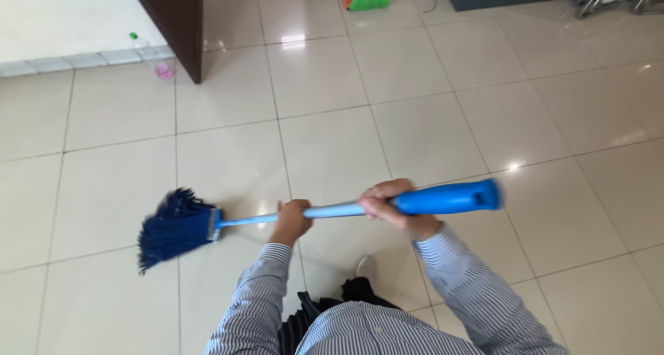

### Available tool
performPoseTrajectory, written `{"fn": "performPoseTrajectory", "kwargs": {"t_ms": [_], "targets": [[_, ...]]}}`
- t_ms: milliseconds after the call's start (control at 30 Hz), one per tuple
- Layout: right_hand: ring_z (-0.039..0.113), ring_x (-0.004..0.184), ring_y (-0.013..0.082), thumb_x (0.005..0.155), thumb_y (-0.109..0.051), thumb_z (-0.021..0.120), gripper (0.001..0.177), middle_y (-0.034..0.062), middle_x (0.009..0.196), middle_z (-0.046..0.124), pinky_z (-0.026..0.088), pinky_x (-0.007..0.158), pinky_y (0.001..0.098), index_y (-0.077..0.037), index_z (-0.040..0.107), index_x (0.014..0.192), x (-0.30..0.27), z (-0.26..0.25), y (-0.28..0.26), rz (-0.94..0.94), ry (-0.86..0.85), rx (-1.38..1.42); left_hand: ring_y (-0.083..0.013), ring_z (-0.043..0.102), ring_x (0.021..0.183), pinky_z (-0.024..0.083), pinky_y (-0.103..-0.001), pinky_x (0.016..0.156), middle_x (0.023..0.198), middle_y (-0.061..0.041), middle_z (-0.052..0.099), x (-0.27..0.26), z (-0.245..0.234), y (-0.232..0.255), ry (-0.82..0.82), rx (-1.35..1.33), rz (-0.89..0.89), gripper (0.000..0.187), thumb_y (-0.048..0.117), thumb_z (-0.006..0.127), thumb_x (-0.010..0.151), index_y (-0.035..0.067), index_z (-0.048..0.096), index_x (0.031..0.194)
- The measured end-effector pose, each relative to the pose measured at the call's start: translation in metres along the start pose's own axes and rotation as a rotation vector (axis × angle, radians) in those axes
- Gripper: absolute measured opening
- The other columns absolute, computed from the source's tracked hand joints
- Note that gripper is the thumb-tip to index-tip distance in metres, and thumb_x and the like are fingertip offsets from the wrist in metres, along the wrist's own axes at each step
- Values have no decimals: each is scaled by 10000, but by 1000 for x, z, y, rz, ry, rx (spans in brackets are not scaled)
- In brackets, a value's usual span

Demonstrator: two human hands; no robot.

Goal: The person mops a tiled floor by moving a blue-headed mop in multiple directions across the room.

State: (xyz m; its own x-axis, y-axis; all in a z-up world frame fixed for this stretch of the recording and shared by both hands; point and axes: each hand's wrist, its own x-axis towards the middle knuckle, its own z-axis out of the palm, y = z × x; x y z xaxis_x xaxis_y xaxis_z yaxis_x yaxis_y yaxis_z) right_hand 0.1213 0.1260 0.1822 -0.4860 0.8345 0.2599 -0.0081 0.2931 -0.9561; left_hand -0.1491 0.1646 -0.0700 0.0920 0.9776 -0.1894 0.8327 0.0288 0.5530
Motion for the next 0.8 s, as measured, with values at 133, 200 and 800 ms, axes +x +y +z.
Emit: {"fn": "performPoseTrajectory", "kwargs": {"t_ms": [133,200,800], "targets": [[434,502,130,954,42,616,278,56,592,498,409,515,338,-21,517,702,2,-83,-67,-115,50,175,-393,705,864,392,-634,1042,890,-108,763,34,20,122,89,-259,345,113,220,675,851,165,771,870],[405,492,130,946,85,573,361,24,550,404,410,569,373,-69,429,653,-2,-121,-106,-207,5,157,-404,695,856,417,-629,1057,856,-134,752,40,33,190,78,-319,412,236,287,702,948,112,730,793],[530,443,137,897,13,689,263,32,568,524,429,427,300,-45,490,734,28,-263,-94,-344,-82,-83,-368,715,885,580,-422,819,953,-158,759,143,57,383,-340,-381,494,246,290,692,813,117,790,957]]}}
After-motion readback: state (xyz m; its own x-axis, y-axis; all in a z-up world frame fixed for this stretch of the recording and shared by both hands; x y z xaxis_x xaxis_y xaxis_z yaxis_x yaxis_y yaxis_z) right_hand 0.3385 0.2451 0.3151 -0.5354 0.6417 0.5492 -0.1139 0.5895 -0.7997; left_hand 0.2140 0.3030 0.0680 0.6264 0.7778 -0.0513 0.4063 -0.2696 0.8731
